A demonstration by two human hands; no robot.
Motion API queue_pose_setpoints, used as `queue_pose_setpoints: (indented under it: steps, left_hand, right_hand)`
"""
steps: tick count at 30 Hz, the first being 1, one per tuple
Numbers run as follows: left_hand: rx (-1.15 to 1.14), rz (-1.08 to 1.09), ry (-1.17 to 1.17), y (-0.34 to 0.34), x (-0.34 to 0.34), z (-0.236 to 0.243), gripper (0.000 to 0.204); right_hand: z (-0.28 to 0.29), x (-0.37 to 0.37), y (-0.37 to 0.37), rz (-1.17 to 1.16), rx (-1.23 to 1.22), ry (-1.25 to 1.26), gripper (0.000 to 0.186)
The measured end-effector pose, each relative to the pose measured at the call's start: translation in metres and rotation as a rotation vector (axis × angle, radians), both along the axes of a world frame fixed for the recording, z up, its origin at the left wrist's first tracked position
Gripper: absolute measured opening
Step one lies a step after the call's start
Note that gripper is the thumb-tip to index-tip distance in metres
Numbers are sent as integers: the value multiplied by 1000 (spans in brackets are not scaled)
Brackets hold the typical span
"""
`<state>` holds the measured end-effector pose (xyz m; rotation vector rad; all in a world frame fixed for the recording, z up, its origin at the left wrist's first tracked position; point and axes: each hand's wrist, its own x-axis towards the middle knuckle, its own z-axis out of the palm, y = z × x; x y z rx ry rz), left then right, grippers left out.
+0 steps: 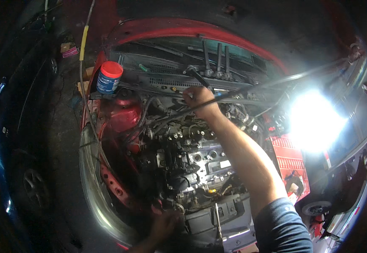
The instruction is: The person grinds a small metal part on a bench grinder, then returns to a red car with the hood open to install a new spark plug and connect a spark plug wire. The person also unpacks a plastic bag of small parts and places them on the engine bay.
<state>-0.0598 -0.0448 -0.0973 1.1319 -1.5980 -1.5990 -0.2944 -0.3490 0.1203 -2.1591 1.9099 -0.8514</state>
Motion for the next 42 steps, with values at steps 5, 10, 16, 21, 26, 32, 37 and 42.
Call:
queue_pose_setpoints:
  steps: [5, 10, 16, 21, 26, 32, 37, 42]
  left_hand:
    - [125, 89, 65, -3, 0, 29, 20]
    - [369, 135, 146, -5, 7, 42, 18]
    - [378, 157, 324, 10, 5, 12, 18]
    - [184, 167, 108, 17, 5, -17, 17]
    - [312, 293, 364, 18, 0, -13, 14]
    - [827, 173, 865, -15, 21, 0, 23]
    - [-193, 229, 83, -5, -1, 50, 11]
    - [-343, -14, -56, 35, -18, 113, 21]
  right_hand:
    - [-4, 33, -95, -195, 284, 462, 32]
    - [-24, 37, -132, -314, 356, 399, 41]
    - [-31, 22, -133, -106, 266, 290, 38]
    - [-39, 7, -130, -13, 52, -73, 46]
    - [-34, 5, -100, 33, 98, -656, 38]
    - [-72, 16, 99, 147, 284, -1215, 16]
    - [-114, 32, 282, -322, 1006, -1495, 19]
    - [-104, 30, 391, -213, 977, -1710, 20]
